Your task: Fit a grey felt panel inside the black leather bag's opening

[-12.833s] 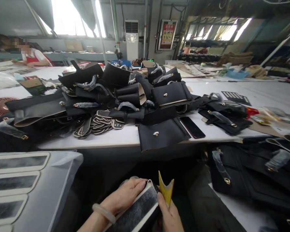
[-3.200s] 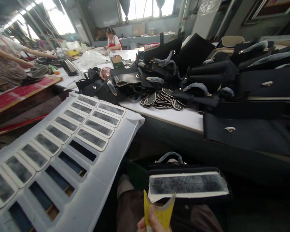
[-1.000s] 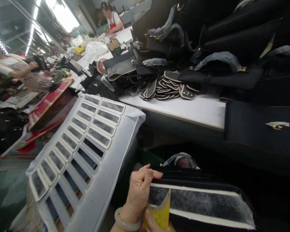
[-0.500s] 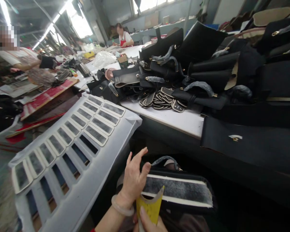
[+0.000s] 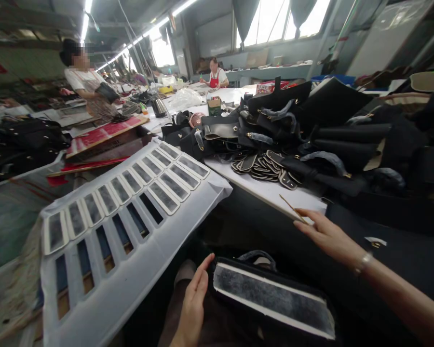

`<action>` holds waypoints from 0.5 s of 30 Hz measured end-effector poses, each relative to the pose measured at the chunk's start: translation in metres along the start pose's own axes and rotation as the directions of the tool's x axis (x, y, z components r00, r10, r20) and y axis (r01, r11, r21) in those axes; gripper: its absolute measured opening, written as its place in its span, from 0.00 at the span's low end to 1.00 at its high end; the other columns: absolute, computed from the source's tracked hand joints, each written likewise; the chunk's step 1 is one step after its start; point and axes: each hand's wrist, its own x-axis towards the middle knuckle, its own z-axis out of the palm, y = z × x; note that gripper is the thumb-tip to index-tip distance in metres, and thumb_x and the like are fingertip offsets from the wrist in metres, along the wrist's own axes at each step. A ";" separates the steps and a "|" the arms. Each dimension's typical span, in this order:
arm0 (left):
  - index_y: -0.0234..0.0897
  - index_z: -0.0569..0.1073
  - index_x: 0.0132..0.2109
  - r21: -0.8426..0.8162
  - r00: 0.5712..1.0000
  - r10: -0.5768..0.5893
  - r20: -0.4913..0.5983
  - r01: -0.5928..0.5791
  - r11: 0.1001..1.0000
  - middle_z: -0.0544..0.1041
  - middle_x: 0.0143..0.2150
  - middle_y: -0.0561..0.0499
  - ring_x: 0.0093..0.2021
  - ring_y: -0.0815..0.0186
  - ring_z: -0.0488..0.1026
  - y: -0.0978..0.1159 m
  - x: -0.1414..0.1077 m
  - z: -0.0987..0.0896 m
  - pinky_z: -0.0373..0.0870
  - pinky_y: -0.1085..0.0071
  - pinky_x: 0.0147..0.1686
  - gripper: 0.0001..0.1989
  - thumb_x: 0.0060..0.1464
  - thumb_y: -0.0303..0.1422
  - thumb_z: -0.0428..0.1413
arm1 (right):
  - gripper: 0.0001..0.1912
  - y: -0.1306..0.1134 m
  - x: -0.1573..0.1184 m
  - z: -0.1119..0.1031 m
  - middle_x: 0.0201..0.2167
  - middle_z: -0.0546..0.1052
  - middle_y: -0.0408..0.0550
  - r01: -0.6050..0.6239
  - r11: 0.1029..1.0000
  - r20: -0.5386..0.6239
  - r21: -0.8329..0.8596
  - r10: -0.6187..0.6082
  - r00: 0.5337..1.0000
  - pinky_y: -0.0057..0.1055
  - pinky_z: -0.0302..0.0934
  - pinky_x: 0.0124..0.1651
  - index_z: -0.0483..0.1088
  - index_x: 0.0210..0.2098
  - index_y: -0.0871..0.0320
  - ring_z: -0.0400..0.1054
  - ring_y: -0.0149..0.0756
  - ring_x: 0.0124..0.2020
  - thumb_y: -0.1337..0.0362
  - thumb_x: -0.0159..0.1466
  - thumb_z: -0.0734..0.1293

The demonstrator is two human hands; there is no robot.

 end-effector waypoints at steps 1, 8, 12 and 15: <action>0.47 0.70 0.61 0.025 1.000 0.002 0.017 -0.002 1.000 0.66 0.66 0.51 0.69 0.56 0.56 0.001 0.000 0.001 0.45 0.52 0.71 0.24 0.63 0.49 0.50 | 0.26 0.007 0.018 0.000 0.53 0.69 0.64 -0.003 0.997 -0.034 -0.075 0.000 0.999 0.42 0.61 0.56 0.65 0.57 0.64 0.67 0.50 0.52 0.56 0.65 0.58; 0.48 0.71 0.60 0.156 0.995 0.095 0.018 -0.097 0.983 0.69 0.64 0.53 0.67 0.53 0.60 -0.006 0.009 0.009 0.46 0.53 0.69 0.25 0.60 0.51 0.52 | 0.21 0.015 0.067 0.023 0.60 0.64 0.57 0.004 0.888 -0.081 -0.460 -0.046 0.996 0.52 0.58 0.58 0.61 0.61 0.59 0.61 0.51 0.57 0.58 0.71 0.61; 0.53 0.72 0.58 0.156 0.993 0.113 -0.023 -0.108 0.982 0.70 0.63 0.57 0.67 0.54 0.59 -0.015 0.013 0.010 0.40 0.53 0.71 0.23 0.60 0.52 0.52 | 0.22 0.015 0.070 0.030 0.62 0.63 0.54 0.013 0.831 -0.085 -0.556 -0.072 0.994 0.52 0.61 0.56 0.60 0.62 0.56 0.62 0.49 0.57 0.57 0.71 0.62; 0.53 0.72 0.58 0.148 0.997 0.072 -0.011 -0.070 0.987 0.70 0.63 0.59 0.68 0.55 0.58 -0.009 0.011 0.015 0.40 0.54 0.71 0.23 0.60 0.53 0.51 | 0.22 0.010 0.069 0.038 0.60 0.64 0.54 0.053 0.828 -0.069 -0.558 -0.110 0.992 0.49 0.63 0.55 0.61 0.61 0.56 0.64 0.48 0.55 0.57 0.71 0.63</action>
